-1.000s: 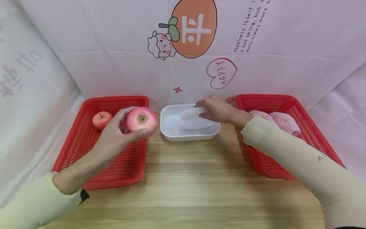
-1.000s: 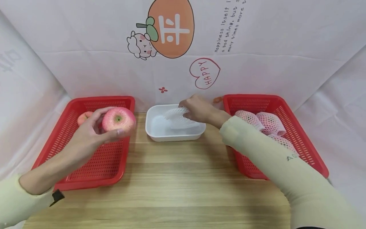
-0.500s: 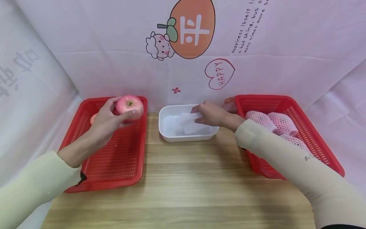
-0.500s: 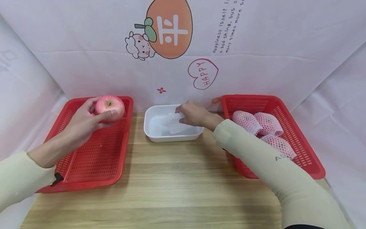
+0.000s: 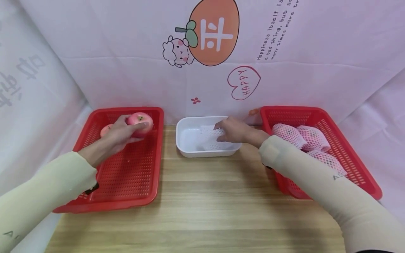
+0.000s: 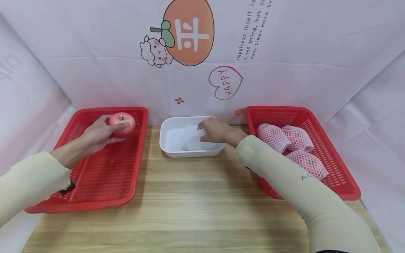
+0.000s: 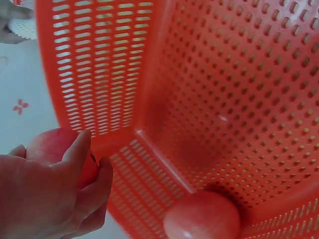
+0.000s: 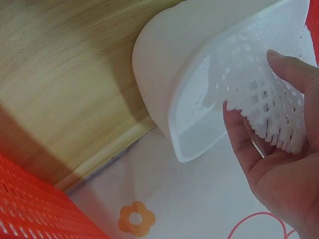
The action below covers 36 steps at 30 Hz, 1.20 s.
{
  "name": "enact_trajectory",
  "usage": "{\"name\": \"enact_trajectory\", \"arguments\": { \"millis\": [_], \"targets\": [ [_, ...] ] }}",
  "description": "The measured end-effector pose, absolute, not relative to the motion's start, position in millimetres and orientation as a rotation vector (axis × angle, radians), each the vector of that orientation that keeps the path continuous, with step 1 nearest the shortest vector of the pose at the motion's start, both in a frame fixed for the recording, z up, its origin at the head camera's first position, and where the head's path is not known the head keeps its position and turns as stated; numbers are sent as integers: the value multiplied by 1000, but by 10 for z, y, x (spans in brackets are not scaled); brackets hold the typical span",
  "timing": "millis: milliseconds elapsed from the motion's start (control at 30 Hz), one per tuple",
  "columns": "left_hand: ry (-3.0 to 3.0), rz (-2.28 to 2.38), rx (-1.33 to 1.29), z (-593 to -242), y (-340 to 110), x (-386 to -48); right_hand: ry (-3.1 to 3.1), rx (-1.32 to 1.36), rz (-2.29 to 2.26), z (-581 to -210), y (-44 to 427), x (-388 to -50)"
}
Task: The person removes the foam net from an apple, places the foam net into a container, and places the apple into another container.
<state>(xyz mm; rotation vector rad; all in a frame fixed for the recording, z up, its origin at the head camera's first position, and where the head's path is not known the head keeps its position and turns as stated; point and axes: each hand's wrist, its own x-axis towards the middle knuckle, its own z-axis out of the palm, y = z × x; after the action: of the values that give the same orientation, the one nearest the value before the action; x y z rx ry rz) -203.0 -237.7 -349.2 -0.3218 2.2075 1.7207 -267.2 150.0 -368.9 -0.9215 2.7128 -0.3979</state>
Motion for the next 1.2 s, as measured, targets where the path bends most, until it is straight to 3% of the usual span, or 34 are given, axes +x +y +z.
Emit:
{"name": "enact_trajectory", "arguments": {
  "millis": [1200],
  "targets": [
    [2072,1768,-430,-4010,-2283,-2463,2624,-800,-356,-3850,1424,-2674]
  ]
}}
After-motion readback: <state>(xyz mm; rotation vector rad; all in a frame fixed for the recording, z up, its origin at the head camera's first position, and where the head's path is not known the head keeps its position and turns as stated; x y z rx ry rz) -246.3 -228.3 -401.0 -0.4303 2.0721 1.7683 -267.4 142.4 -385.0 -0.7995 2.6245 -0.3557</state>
